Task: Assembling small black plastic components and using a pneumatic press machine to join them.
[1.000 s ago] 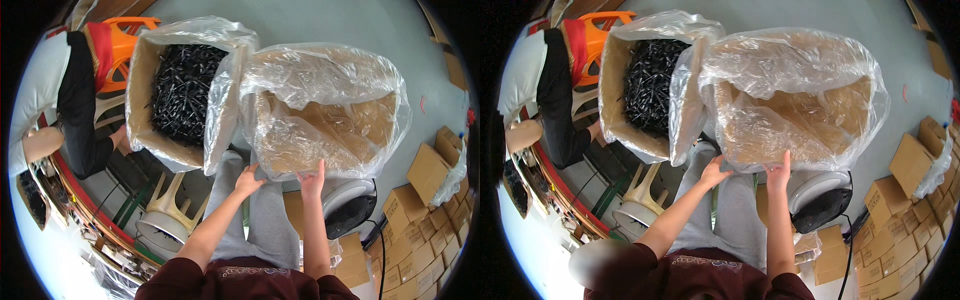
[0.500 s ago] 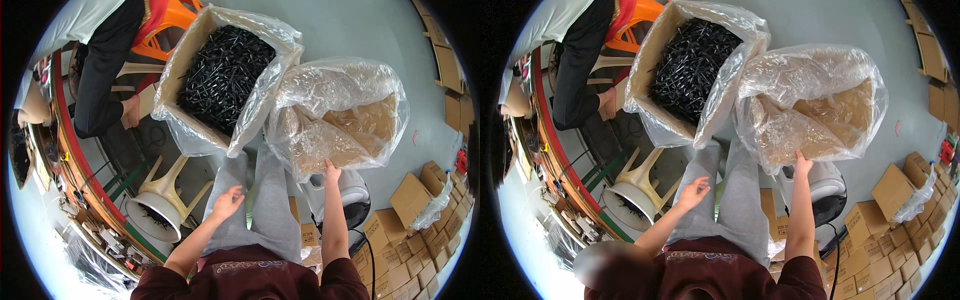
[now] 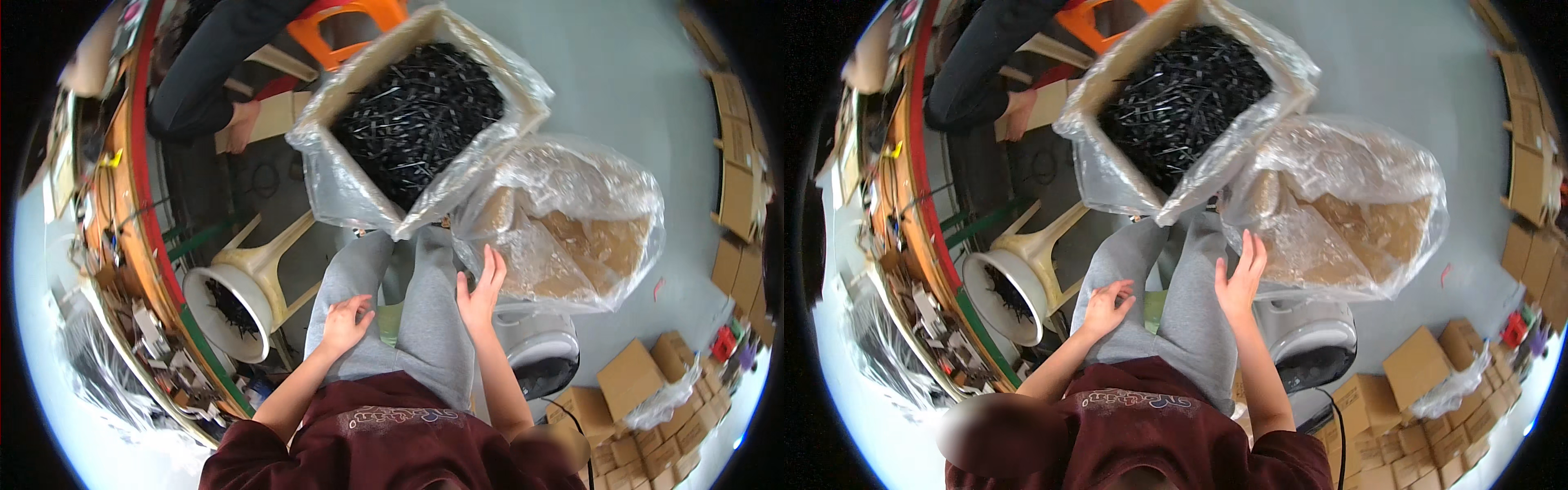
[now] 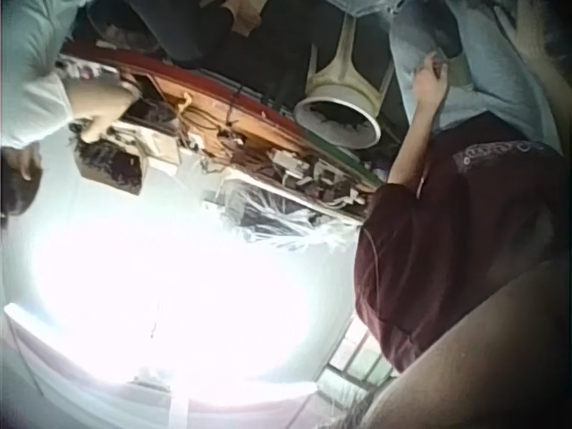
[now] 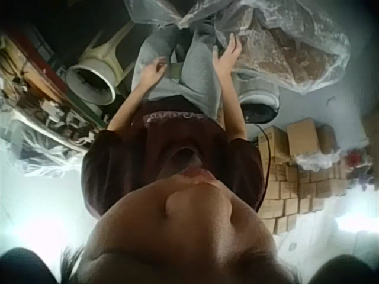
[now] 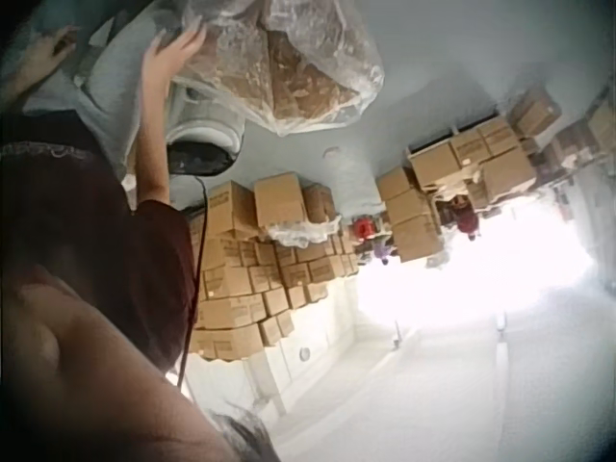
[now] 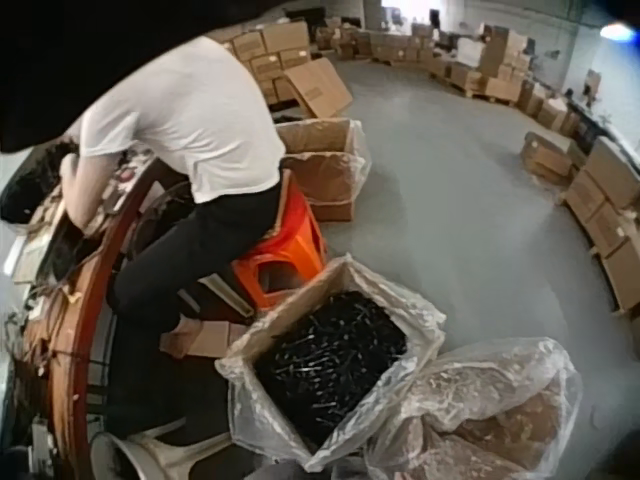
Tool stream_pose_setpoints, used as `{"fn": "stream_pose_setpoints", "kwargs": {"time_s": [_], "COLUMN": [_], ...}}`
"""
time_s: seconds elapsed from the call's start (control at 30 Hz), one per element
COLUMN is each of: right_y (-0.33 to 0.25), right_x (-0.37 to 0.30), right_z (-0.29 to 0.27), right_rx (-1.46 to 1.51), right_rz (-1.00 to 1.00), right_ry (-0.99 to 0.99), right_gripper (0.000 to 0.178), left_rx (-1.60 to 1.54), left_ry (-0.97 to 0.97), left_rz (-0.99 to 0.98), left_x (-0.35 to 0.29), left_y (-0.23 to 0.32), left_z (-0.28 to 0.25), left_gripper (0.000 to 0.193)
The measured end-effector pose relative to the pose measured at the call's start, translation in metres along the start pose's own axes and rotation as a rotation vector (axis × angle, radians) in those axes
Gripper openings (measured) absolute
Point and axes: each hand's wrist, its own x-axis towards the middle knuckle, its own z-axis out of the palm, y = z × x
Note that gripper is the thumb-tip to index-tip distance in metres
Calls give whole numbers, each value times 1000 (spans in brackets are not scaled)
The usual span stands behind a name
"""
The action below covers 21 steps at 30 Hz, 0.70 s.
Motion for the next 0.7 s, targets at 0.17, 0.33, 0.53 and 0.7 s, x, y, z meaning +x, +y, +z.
{"fn": "stream_pose_setpoints", "kwargs": {"time_s": [0.17,0.33,0.53,0.7], "right_y": [-13,-24,-61,-96], "right_x": [-3,-6,-15,-56], "right_z": [41,84,131,159], "right_rx": [1,-245,-103,-103], "right_rz": [67,-272,-330,-453], "right_ry": [-415,-495,-576,-661], "right_gripper": [71,47,37,36], "left_rx": [-102,-190,159,196], "left_ry": [126,267,564,1009], "left_rz": [-11,40,264,75], "left_x": [-8,-19,-55,-122], "left_y": [-26,-56,-94,-145], "left_z": [-13,-15,-17,-16], "left_gripper": [36,38,46,63]}}
